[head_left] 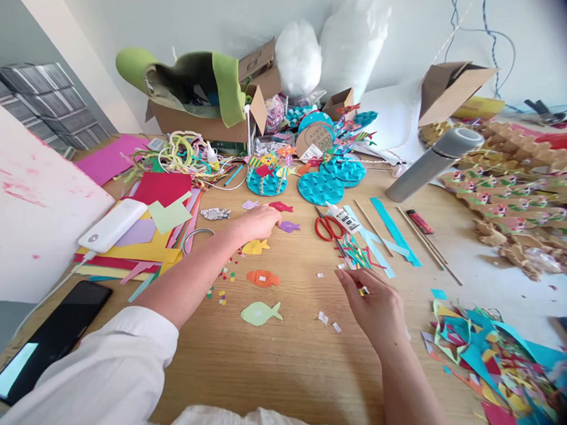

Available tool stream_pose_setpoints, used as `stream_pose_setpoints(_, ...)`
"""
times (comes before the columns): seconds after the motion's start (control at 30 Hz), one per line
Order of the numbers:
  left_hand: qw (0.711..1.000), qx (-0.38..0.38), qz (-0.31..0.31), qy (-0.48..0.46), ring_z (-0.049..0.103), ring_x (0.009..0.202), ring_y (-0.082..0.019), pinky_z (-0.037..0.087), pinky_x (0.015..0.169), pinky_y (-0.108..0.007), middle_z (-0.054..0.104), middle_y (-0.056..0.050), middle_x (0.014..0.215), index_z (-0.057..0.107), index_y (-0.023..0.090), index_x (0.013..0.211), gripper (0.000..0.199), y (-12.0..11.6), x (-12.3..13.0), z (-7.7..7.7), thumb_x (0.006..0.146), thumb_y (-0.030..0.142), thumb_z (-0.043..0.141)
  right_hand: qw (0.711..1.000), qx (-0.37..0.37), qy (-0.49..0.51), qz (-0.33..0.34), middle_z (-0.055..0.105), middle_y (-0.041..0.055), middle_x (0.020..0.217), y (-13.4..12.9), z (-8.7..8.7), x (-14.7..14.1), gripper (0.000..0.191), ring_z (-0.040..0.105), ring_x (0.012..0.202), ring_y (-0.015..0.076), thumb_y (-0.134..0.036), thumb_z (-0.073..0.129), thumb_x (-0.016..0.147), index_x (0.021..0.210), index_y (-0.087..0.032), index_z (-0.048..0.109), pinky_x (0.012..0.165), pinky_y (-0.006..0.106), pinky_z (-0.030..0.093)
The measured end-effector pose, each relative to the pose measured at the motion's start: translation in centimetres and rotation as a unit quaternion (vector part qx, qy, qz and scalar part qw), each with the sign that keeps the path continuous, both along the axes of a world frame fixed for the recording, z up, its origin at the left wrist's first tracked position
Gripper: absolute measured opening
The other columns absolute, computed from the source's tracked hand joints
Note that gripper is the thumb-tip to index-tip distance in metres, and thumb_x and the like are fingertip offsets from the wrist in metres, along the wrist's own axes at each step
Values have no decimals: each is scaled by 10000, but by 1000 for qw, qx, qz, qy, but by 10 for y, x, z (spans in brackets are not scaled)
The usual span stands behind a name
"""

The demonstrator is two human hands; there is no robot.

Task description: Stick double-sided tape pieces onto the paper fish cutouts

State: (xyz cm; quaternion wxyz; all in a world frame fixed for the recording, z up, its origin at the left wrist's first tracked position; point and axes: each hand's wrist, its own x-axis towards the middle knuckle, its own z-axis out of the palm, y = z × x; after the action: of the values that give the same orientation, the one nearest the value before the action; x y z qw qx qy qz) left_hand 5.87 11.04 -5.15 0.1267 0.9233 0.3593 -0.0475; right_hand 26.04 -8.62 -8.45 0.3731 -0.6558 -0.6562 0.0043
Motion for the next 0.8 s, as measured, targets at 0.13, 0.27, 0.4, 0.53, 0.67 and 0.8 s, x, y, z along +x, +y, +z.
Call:
stream_pose_setpoints(0.13, 999, 35, 11, 2, 596, 1022, -242, 445, 902, -343, 702, -108, 996, 713, 143, 928, 293, -15, -24, 7, 763, 15, 509, 1000, 9, 11, 8, 622, -2, 646, -1, -3, 0, 220, 568, 588, 122, -314, 581, 903, 742, -182, 653, 610, 239, 411)
stream_pose_setpoints(0.27, 997, 63, 36, -4, 593, 960, -224, 463, 862, -323, 693, -86, 926, 715, 153, 880, 276, -43, -56, 1, 773, 16, 499, 999, 1, 40, 12, 630, 4, 660, -1, -2, -2, 220, 563, 596, 125, -307, 577, 901, 732, -184, 647, 618, 247, 420)
stream_pose_setpoints(0.4, 995, 68, 73, -25, 577, 943, -234, 463, 856, -344, 666, -89, 896, 702, 141, 885, 215, -61, -75, -15, 795, 58, 526, 988, -94, 88, 84, 672, 23, 728, 13, 11, -11, 213, 595, 656, 144, -327, 561, 900, 784, -193, 678, 616, 254, 435)
stream_pose_setpoints(0.53, 988, 75, 114, -76, 560, 957, -231, 463, 850, -344, 650, -93, 909, 697, 144, 890, 230, -70, -74, -24, 813, 41, 506, 955, -221, 81, 181, 711, 36, 827, 51, 22, -25, 165, 623, 696, 149, -287, 565, 879, 892, -191, 699, 623, 250, 453)
stream_pose_setpoints(0.67, 977, 100, 161, -94, 552, 946, -240, 469, 846, -358, 643, -99, 897, 696, 129, 867, 231, -80, -71, -24, 830, 42, 485, 945, -261, 35, 192, 734, 47, 871, 99, 11, -46, 152, 646, 722, 148, -190, 561, 859, 890, -174, 709, 657, 237, 464)
stream_pose_setpoints(0.8, 976, 125, 153, -88, 537, 960, -247, 475, 864, -367, 637, -105, 883, 695, 118, 831, 233, -93, -74, -28, 810, 23, 483, 942, -261, -25, 208, 734, 65, 927, 132, -7, -67, 202, 657, 822, 164, -96, 537, 832, 896, -167, 714, 735, 236, 457)
